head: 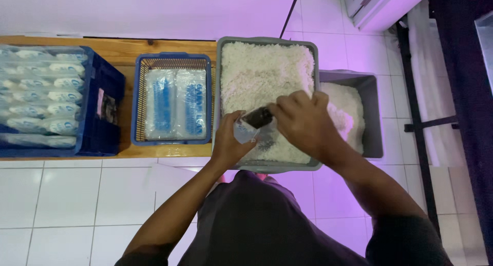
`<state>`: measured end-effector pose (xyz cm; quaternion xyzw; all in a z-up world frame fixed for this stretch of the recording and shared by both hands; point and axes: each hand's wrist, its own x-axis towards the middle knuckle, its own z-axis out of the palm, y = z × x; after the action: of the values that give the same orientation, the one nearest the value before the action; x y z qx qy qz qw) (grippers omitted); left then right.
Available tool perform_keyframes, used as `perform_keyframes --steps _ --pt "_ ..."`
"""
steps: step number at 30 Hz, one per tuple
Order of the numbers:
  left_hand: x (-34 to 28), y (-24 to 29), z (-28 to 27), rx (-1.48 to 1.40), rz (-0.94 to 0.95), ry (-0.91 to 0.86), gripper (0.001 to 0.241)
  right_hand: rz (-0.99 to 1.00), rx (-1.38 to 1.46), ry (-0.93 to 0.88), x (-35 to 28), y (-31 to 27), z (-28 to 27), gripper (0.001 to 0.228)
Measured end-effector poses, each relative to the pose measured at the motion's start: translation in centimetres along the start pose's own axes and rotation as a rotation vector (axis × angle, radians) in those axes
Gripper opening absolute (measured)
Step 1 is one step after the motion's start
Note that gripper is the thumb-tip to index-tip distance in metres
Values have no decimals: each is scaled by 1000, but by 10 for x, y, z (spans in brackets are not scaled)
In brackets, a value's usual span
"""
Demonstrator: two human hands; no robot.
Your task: The person uses a scoop to transfer white salt from a gray bin into small plastic bags, which are then placed into a larger blue container.
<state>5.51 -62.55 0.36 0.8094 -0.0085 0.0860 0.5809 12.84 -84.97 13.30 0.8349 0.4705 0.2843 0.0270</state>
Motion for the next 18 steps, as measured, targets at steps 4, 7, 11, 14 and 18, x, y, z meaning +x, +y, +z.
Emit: perform_keyframes --steps 4,7,11,14,18 --pt "1 -15 3 31 27 25 80 -52 -46 96 -3 -14 3 16" --pt "-3 -19 0 24 16 43 78 1 -61 111 -13 -3 0 16" --pt "-5 -31 -2 -1 74 151 77 343 67 -270 -48 14 50 26" --pt "-8 -37 -5 20 106 199 80 476 164 -686 -98 12 141 30" --pt "-8 -37 -10 -14 143 237 79 445 232 -1004 -152 -32 241 23"
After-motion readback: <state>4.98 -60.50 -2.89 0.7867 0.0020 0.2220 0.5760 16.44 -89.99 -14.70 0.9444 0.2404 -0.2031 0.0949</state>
